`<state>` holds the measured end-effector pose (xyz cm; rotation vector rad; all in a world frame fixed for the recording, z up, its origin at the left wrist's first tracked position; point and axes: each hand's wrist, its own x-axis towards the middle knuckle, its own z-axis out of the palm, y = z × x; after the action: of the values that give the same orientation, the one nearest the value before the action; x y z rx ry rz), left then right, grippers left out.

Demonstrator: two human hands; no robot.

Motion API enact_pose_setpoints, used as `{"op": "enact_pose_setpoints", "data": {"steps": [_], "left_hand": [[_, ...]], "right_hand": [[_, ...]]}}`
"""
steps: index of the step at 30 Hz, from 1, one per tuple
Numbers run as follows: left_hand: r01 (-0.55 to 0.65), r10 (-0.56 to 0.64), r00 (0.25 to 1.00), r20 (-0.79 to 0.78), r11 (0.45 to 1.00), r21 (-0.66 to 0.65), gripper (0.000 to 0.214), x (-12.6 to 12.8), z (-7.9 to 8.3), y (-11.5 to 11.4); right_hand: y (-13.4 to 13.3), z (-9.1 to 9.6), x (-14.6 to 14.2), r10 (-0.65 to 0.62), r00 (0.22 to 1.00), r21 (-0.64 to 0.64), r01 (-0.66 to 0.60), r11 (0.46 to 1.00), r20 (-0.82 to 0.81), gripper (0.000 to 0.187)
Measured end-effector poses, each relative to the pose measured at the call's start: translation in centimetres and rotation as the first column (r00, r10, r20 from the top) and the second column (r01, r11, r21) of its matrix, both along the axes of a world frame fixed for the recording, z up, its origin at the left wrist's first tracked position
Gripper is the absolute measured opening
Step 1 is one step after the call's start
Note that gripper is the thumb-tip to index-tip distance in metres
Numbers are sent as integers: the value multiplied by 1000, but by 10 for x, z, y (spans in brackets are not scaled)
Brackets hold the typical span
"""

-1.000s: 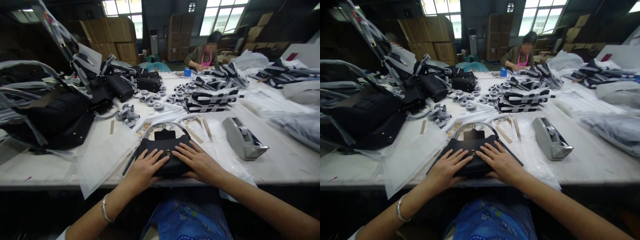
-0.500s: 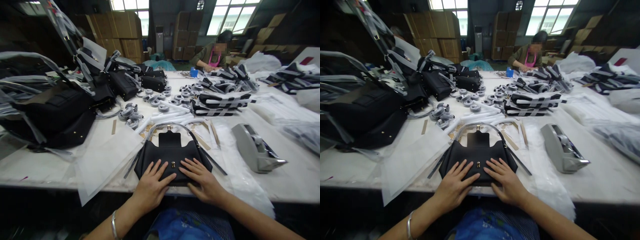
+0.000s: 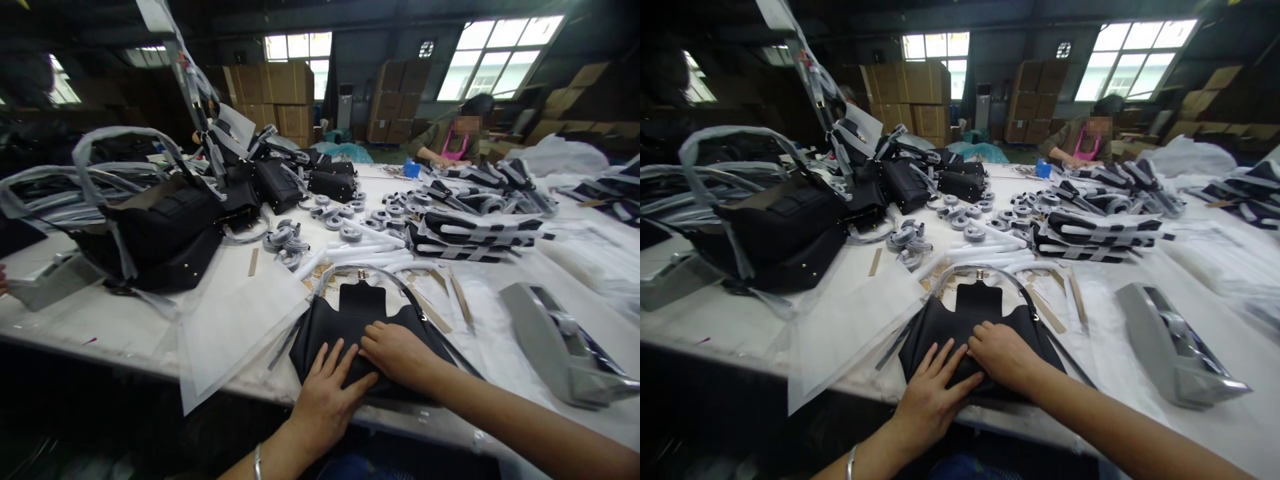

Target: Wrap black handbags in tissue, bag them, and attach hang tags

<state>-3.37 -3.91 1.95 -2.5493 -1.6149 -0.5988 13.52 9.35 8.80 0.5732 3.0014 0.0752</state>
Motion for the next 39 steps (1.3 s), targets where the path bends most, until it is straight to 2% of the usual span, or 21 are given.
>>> {"op": "enact_pose_setpoints", "data": {"steps": [2,4,7,8,11,13,14,15,17,19,21,23,25,27,28,31,33,35,39], "left_hand": [[8,-8,1000,5,1000,-5,63,0,-2,0],[14,-14,1000,7,1000,2,64,-1,-4,0],[13,-13,1000,5,999,37,65,-1,-7,1],[14,-14,1000,3,999,50,65,-1,-8,1],[23,-24,1000,7,994,103,66,-2,-9,3],[29,-31,999,11,990,135,66,-2,-10,4],[29,-31,999,11,989,146,65,-3,-10,5],[27,-29,1000,9,988,152,65,-2,-10,5],[18,-20,1000,7,987,161,64,-2,-11,5],[11,-12,1000,5,986,167,63,-1,-12,4],[7,-7,1000,4,986,166,63,-1,-13,5],[6,-6,1000,-1,987,159,63,0,-13,5],[8,-8,1000,-6,988,151,64,0,-12,5],[8,-7,1000,-8,990,142,65,0,-10,5],[8,-6,1000,-9,990,138,65,0,-9,5],[4,-2,1000,-13,991,133,65,-1,-5,3],[0,3,1000,-15,990,141,64,-1,-5,2],[-5,8,1000,-15,985,173,63,-2,-9,3],[-17,15,1000,10,958,285,61,0,-23,8]], "right_hand": [[-2,-2,-4,-63,997,-5,63,998,44,18],[-6,-3,-8,-234,969,-38,237,971,84,28],[-9,1,-14,-473,873,-173,488,856,120,40],[-7,4,-14,-497,857,-238,515,824,134,44],[18,18,-4,-472,867,-505,482,716,159,57],[47,29,13,-547,831,-560,504,658,104,61],[64,33,24,-620,783,-502,558,661,53,59],[81,35,36,-683,730,-380,632,676,-1,55],[111,33,61,-759,649,-249,729,638,-46,41],[130,22,83,-804,595,-182,789,587,-13,25],[136,6,99,-831,555,-145,826,545,40,14],[135,-8,107,-846,529,-123,846,518,73,14],[131,-15,110,-853,517,-107,855,508,78,16],[128,-11,105,-843,536,-94,843,530,46,16],[128,-6,100,-827,561,-90,825,558,11,15],[130,13,69,-709,694,-104,701,705,-127,21],[134,22,38,-581,790,-133,566,814,-197,24],[140,26,2,-460,856,-152,435,888,-238,24],[154,22,-68,-325,904,-142,296,945,-277,29]]}}
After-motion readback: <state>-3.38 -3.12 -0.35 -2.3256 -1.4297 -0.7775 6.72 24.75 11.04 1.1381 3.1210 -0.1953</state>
